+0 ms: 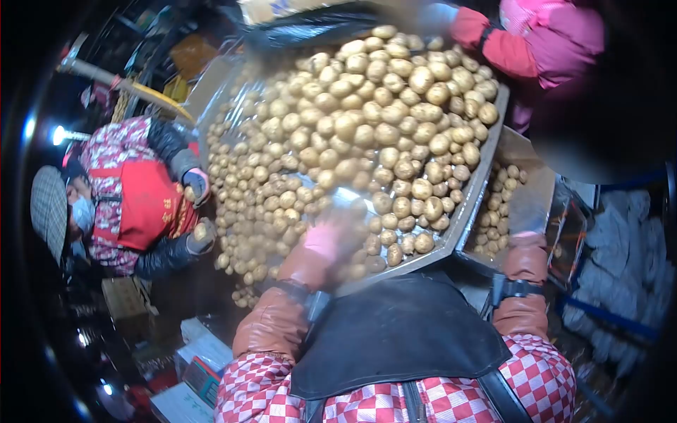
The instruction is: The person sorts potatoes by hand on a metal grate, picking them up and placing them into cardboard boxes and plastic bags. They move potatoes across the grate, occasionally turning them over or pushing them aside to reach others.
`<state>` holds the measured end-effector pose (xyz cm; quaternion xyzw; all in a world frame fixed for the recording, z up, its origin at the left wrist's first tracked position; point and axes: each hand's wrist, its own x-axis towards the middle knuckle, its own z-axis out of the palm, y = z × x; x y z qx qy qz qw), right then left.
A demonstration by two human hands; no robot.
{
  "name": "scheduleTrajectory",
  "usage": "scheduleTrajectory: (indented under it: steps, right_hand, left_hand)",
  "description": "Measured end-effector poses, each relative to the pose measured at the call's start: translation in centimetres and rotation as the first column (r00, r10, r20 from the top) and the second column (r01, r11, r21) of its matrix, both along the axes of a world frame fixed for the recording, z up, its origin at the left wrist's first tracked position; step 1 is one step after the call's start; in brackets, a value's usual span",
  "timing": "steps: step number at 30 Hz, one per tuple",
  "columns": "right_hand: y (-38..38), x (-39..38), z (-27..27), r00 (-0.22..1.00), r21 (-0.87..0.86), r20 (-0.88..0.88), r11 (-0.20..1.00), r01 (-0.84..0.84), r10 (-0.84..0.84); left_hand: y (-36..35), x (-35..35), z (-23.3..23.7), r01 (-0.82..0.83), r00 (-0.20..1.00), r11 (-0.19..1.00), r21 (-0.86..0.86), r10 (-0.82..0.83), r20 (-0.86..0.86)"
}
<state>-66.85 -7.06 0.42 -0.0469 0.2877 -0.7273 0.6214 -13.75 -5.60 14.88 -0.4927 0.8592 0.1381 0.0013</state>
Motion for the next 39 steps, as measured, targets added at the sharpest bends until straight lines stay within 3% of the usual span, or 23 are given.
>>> scheduleTrajectory:
  steps: [3,4,5,6,7,8,10,11,12,14,15,16,18,19,21,23,26,30,33,34,35,37,39]
  right_hand:
    - [-8.6,13.9,-0.1,0.829,0.011,-0.295,0.869,-0.495,0.475]
    - [-10.4,19.1,1.2,0.569,0.088,-0.712,0.856,-0.509,0.412]
    - [-12.2,24.2,2.6,0.166,0.175,-0.948,0.880,-0.441,0.271]
    - [-13.6,27.3,3.6,-0.190,0.226,-0.969,0.870,-0.438,0.156]
    - [-14.7,29.6,5.0,-0.517,0.264,-0.856,0.871,-0.414,0.014]
    - [-15.5,31.7,5.9,-0.624,0.387,-0.775,0.853,-0.351,0.095]
    - [-16.7,35.5,7.5,-0.799,0.581,-0.558,0.793,-0.182,0.225]
    - [-17.0,36.7,8.6,-0.808,0.653,-0.500,0.749,-0.116,0.311]
    - [-16.4,36.4,8.2,-0.816,0.517,-0.551,0.839,-0.171,0.174]
    - [-14.7,34.1,7.4,-0.767,0.144,-0.467,0.818,-0.557,-0.440]
    - [-12.6,35.4,12.0,-0.773,0.228,-0.521,0.814,-0.534,-0.361]
    - [-11.5,37.1,15.3,-0.653,0.363,-0.757,0.817,-0.448,-0.022]
    - [-11.9,37.6,14.5,-0.558,0.392,-0.826,0.791,-0.470,0.077]
    - [-12.8,38.0,13.7,-0.565,0.406,-0.821,0.779,-0.478,0.081]
    - [-13.5,39.0,12.6,-0.593,0.434,-0.801,0.766,-0.474,0.087]
    - [-13.8,40.5,13.2,-0.635,0.466,-0.768,0.756,-0.460,0.087]
    - [-15.8,41.9,14.2,-0.706,0.552,-0.696,0.726,-0.411,0.130]
    - [-19.2,45.3,16.2,-0.830,0.702,-0.526,0.645,-0.302,0.184]
    - [-22.3,45.1,11.4,-0.860,0.564,-0.467,0.679,-0.469,-0.206]
    - [-21.5,44.7,12.1,-0.744,0.631,-0.652,0.648,-0.427,0.144]
    - [-20.0,44.8,13.3,-0.507,0.687,-0.719,0.597,-0.415,0.475]
    - [-19.7,44.5,13.2,-0.359,0.709,-0.705,0.582,-0.398,0.612]
    - [-21.7,43.5,7.3,-0.663,0.656,-0.678,0.668,-0.352,0.316]
  left_hand:
    - [1.4,3.1,-1.4,-0.263,0.965,0.944,0.199,0.261,0.038]
    - [2.0,3.9,-1.5,-0.336,0.940,0.915,0.222,0.341,0.013]
    - [2.7,4.7,-1.6,-0.404,0.908,0.882,0.244,0.420,-0.013]
    - [4.0,5.7,-2.7,-0.409,0.897,0.899,0.156,0.427,-0.111]
    - [5.5,6.6,-3.9,-0.413,0.884,0.908,0.070,0.419,-0.206]
    - [7.3,8.0,-7.2,-0.509,0.807,0.860,0.037,0.492,-0.327]
    - [9.8,9.1,-7.3,-0.594,0.729,0.801,0.067,0.572,-0.377]
    - [11.2,9.8,-7.4,-0.638,0.683,0.766,0.079,0.610,-0.401]
    - [12.8,11.4,-10.6,-0.656,0.662,0.750,0.087,0.627,-0.411]
    - [15.4,11.7,-10.9,-0.786,0.409,0.559,0.264,0.790,-0.457]
    - [16.1,11.8,-9.9,-0.803,0.355,0.516,0.298,0.816,-0.457]
    - [16.7,11.8,-9.0,-0.818,0.298,0.471,0.331,0.838,-0.456]
    - [17.8,11.3,-8.9,-0.867,0.305,0.411,0.280,0.884,-0.354]
    - [18.2,11.2,-9.0,-0.888,0.304,0.383,0.254,0.904,-0.300]
    - [19.4,11.3,-14.6,-0.905,0.309,0.363,0.222,0.920,-0.243]
    - [19.6,11.7,-14.3,-0.887,0.311,0.413,0.205,0.864,-0.395]
    - [19.2,11.3,-12.8,-0.876,0.343,0.413,0.249,0.896,-0.281]
    - [18.4,11.3,-14.4,-0.877,0.356,0.428,0.219,0.884,-0.302]
    - [18.0,10.7,-18.1,-0.849,0.311,0.441,0.292,0.863,-0.398]
    - [17.5,10.5,-18.1,-0.823,0.273,0.444,0.355,0.857,-0.438]
    - [17.1,10.3,-18.1,-0.794,0.232,0.446,0.414,0.851,-0.472]
    - [16.1,10.3,-18.9,-0.741,0.163,0.463,0.486,0.827,-0.539]
    - [15.6,10.2,-18.7,-0.794,0.302,0.465,0.391,0.860,-0.411]
